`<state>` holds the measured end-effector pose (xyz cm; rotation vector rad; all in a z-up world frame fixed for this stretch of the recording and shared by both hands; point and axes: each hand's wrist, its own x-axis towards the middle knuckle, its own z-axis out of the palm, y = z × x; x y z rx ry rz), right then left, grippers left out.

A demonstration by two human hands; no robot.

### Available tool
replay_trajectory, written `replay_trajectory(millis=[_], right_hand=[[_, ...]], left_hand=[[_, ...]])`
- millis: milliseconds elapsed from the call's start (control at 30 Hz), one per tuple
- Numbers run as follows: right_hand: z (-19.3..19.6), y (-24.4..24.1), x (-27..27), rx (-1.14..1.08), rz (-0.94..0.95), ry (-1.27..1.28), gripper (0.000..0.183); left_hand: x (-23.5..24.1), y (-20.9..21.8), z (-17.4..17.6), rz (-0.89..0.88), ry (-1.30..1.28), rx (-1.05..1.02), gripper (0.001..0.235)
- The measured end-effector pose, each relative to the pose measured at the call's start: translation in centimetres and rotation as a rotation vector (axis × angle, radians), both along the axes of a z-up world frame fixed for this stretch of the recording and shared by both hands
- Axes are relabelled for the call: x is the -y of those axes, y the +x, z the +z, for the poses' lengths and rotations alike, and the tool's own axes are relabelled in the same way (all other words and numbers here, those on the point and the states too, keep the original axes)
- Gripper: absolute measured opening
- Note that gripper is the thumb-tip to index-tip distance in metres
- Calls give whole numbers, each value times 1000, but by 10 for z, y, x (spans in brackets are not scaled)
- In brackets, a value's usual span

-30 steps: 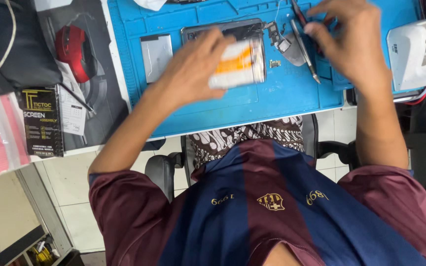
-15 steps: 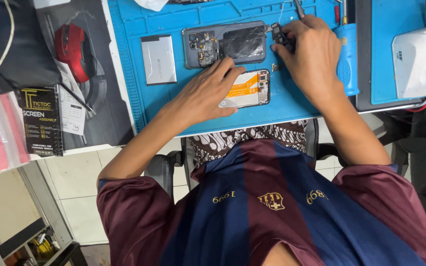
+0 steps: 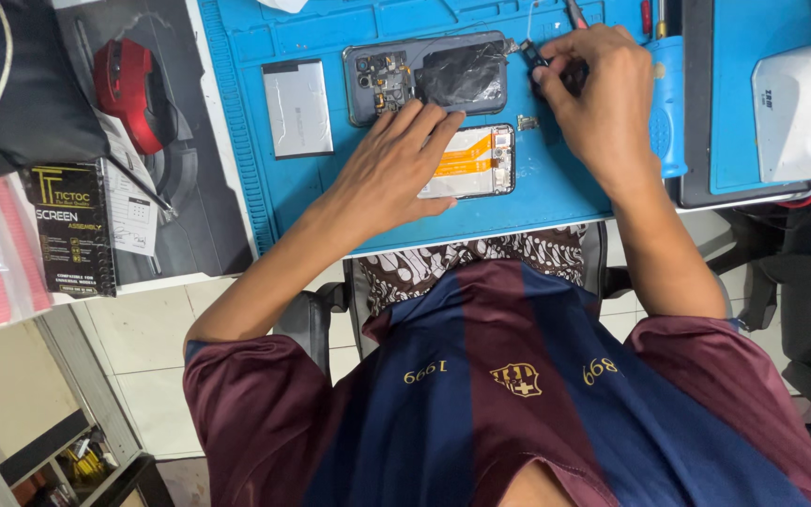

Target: The person disassembles a smartphone, removes the motherboard, and then reinserts it into the phone chassis. The person handles the device and its internal components by hand on a workbench.

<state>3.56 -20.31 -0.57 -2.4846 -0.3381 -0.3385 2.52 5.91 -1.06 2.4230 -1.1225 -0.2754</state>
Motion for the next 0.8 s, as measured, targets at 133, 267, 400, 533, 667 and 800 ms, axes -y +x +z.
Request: replay_trajectory(millis=[133,267,400,533,667,800], right_hand=[[1,-2,4,-30,2,155,9],[0,-1,8,-99,11,314,4],[1,0,9,-106,8,308,6],[3,4,6,-100,-18,176,11],[11,3,0,70,34,2,19],[16,16,-16,114,121,-36,22]], left_hand=[[-5,-5,-4,22,-70,-15,94],[-8,-10,-7,59,-130,-52,94],[-9,-11,-9,62,-133,2,92],[-11,-9,-7,57,-119,59,96],[-19,14,-6,46,-145,72,82],[-36,54,-3,155,-185,114,33]])
